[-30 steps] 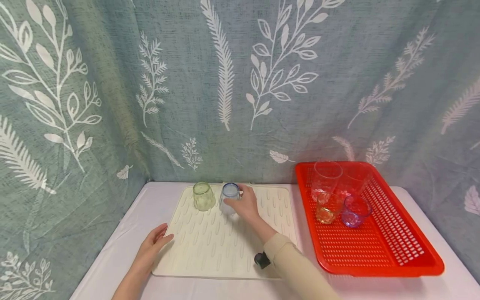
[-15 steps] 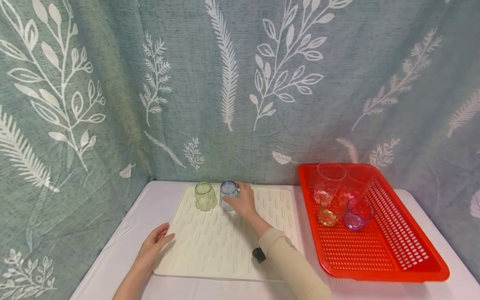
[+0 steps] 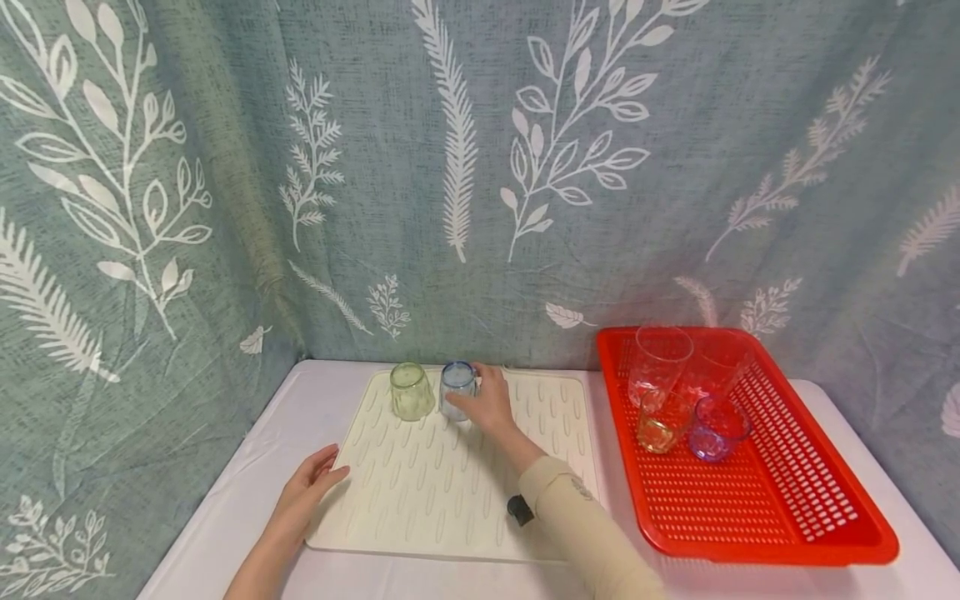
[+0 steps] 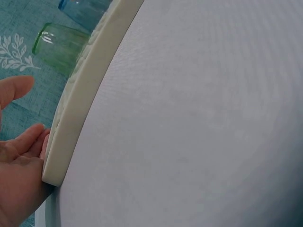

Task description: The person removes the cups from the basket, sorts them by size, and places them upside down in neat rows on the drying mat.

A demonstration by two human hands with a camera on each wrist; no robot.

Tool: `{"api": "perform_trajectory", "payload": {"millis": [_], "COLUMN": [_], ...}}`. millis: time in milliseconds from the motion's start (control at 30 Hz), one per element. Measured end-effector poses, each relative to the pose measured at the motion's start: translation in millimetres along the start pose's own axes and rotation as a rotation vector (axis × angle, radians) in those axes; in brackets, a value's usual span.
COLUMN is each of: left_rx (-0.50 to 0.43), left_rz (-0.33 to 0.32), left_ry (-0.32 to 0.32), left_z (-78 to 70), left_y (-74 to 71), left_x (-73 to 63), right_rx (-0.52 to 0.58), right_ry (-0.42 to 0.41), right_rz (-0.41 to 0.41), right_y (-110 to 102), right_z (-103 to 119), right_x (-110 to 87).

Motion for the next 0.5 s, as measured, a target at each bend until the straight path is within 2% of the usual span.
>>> {"api": "perform_trajectory", "payload": {"millis": [233,500], "left_rx": [-0.002,0.005], "left_rz": [0.011,0.010], "left_ry": [-0.001,-0.001], "left_z": [-0.3,-0.7], "left_y": [0.3,0.1], "left_x": [-0.9,-0.8], "right_rx": [0.053,0.116], "right_ry": [0.039,0.091], "right_rz": [0.009,-0.022], "right_y": [-13.5,-29.7], "right_z": [-0.4,-11.7], "right_x": [-12.1,-33.2]}}
Point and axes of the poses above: each hand's wrist, its own x-axis towards the middle knuckle, its own y-axis out of the palm, z = x × y, the point moved 6 cm from there along x, towards the middle knuckle, and after that the axes turned 15 degrees about y, right-handed, at the moved point
